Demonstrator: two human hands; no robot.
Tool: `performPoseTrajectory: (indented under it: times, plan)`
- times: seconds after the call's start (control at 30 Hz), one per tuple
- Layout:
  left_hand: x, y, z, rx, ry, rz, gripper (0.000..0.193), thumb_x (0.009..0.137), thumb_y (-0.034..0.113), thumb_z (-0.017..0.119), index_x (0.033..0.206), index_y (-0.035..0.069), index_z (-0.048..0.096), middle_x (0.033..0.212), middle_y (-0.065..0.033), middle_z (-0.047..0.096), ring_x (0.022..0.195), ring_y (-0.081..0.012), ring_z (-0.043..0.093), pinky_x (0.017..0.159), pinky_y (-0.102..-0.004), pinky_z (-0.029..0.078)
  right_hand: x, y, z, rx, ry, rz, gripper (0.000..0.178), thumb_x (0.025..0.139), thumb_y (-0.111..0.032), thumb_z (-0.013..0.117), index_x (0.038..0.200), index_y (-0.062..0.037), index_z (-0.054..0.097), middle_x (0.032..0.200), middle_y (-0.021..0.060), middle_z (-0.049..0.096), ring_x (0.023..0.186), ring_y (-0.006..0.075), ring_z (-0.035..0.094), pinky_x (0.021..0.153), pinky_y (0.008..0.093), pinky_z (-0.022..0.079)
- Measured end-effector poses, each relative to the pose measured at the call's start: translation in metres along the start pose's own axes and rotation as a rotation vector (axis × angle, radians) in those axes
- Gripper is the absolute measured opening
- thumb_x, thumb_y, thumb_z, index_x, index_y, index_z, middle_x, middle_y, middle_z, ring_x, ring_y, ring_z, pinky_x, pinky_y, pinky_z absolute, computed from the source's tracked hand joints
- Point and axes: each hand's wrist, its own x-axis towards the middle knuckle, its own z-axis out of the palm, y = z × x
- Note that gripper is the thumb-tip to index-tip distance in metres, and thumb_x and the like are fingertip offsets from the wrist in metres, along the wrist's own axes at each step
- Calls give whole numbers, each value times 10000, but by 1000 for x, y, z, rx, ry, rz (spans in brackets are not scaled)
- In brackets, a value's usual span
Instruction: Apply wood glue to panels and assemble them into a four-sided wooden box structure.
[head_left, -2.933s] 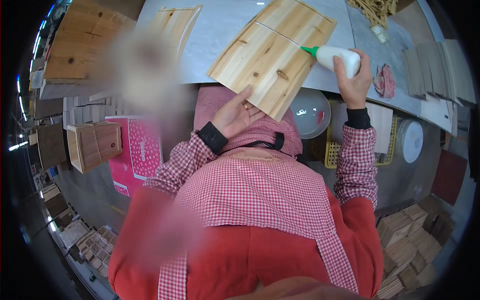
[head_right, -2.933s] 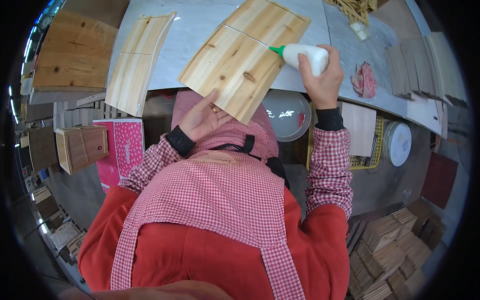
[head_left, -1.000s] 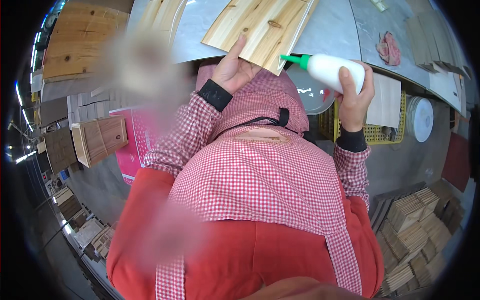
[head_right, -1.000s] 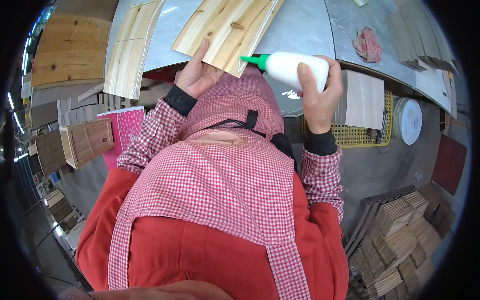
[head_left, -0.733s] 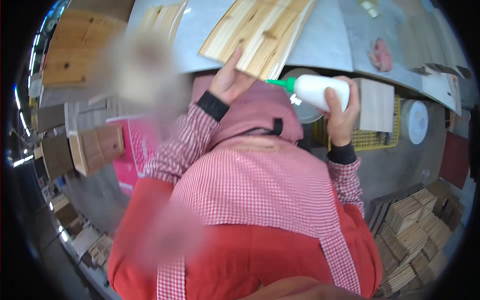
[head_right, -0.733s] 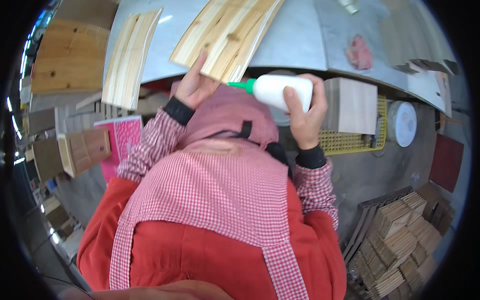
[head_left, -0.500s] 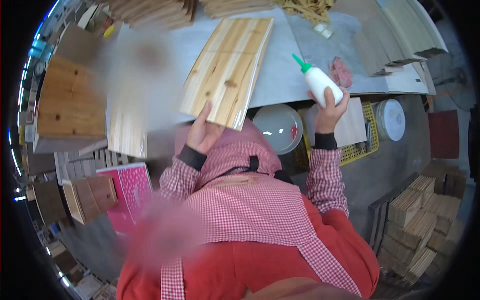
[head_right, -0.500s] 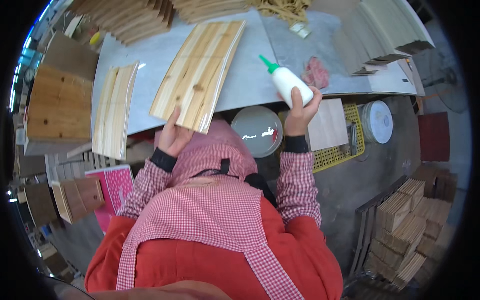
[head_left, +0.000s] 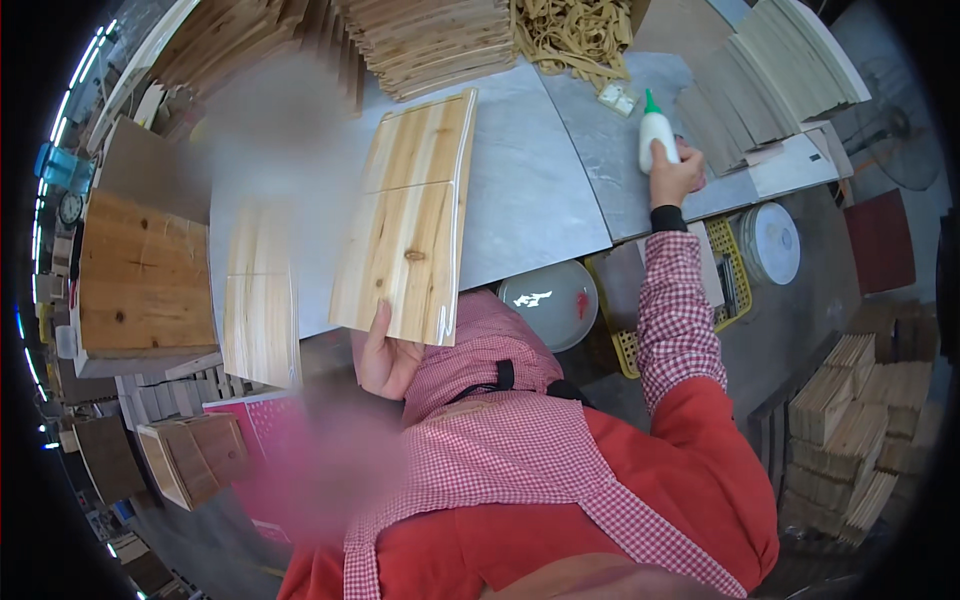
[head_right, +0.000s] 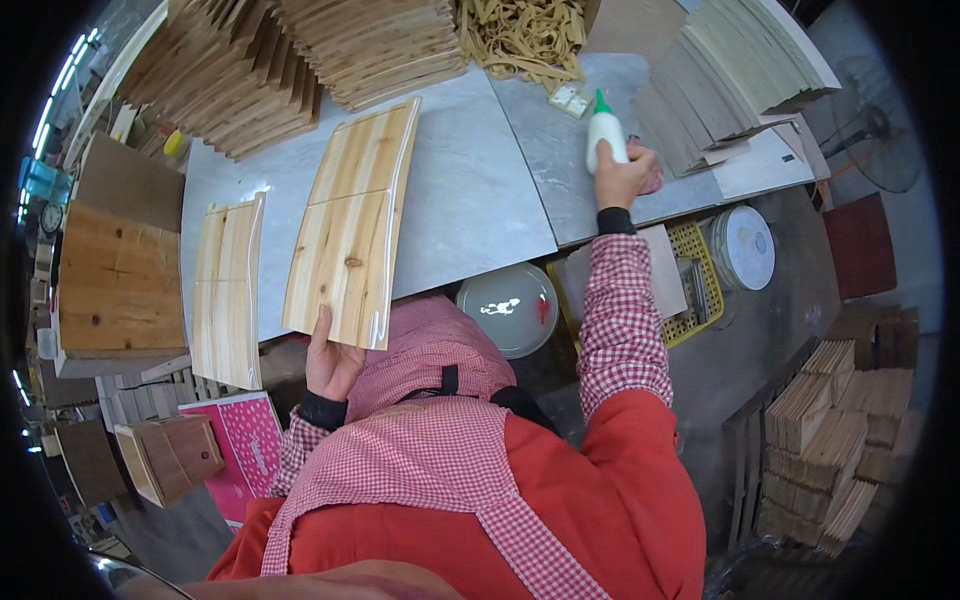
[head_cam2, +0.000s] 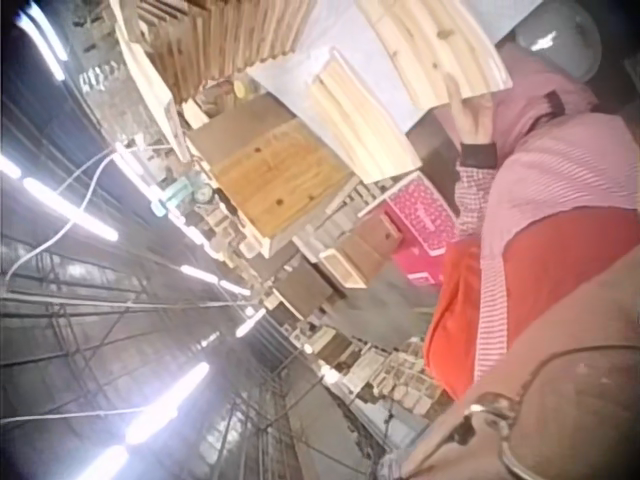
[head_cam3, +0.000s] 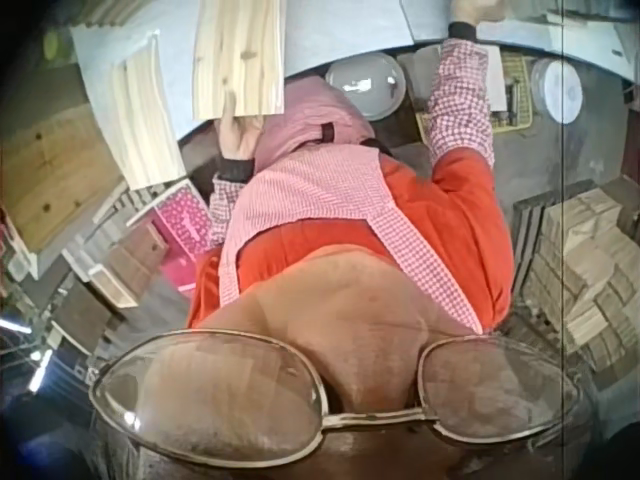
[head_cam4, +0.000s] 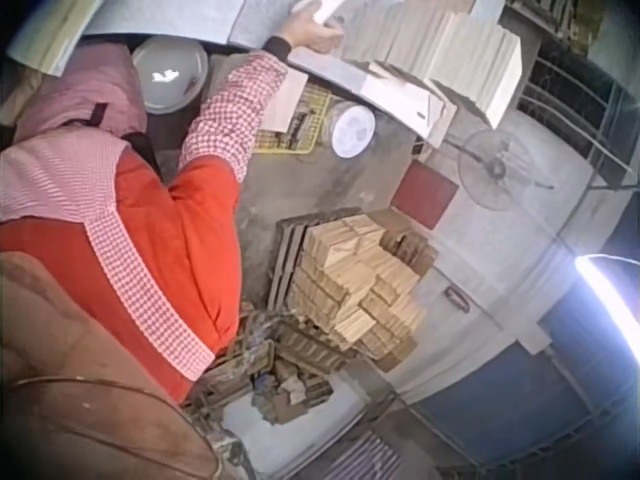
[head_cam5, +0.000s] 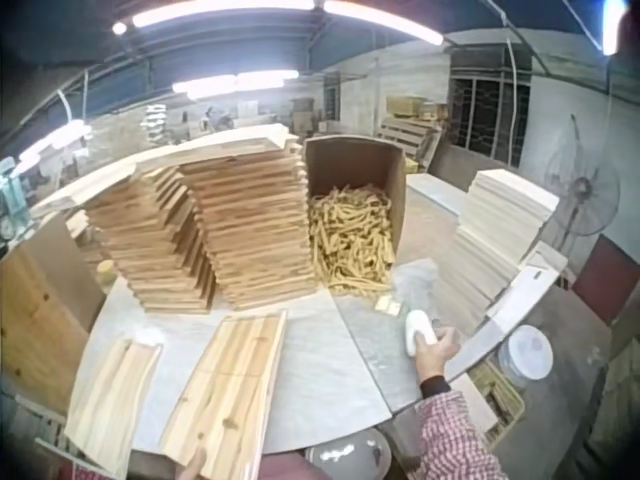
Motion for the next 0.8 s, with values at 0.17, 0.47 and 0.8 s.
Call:
performPoseTrajectory:
  times: [0.17, 0.47, 0.8]
  plan:
    - [2, 1, 1, 97, 9, 37, 482, 986, 257, 480, 1391, 40, 333, 1376, -163, 460, 1240, -273, 496, 1011, -414, 469, -23, -28, 17, -281, -87, -176, 452, 698, -346, 757, 822, 5, 501, 854, 193, 580, 870, 338, 585, 754, 435, 451]
    - [2, 0, -5, 142, 39, 26, 499, 986, 277, 476, 1397, 42, 320, 1382, -163, 453, 1241, -272, 496, 1002, -429, 471, 52, -81, 65, -731, -568, 12, 710, 745, -563, 664, 1137, 23, 582, 1193, 206, 565, 1109, 337, 554, 880, 431, 479]
    - [2, 0, -2, 172, 76, 20, 537, 983, 306, 474, 1415, 51, 282, 1390, -162, 442, 1244, -287, 490, 992, -456, 468, 82, -65, 92, -971, -693, 17, 780, 747, -630, 649, 1204, -2, 570, 1270, 200, 532, 1136, 323, 553, 917, 394, 479]
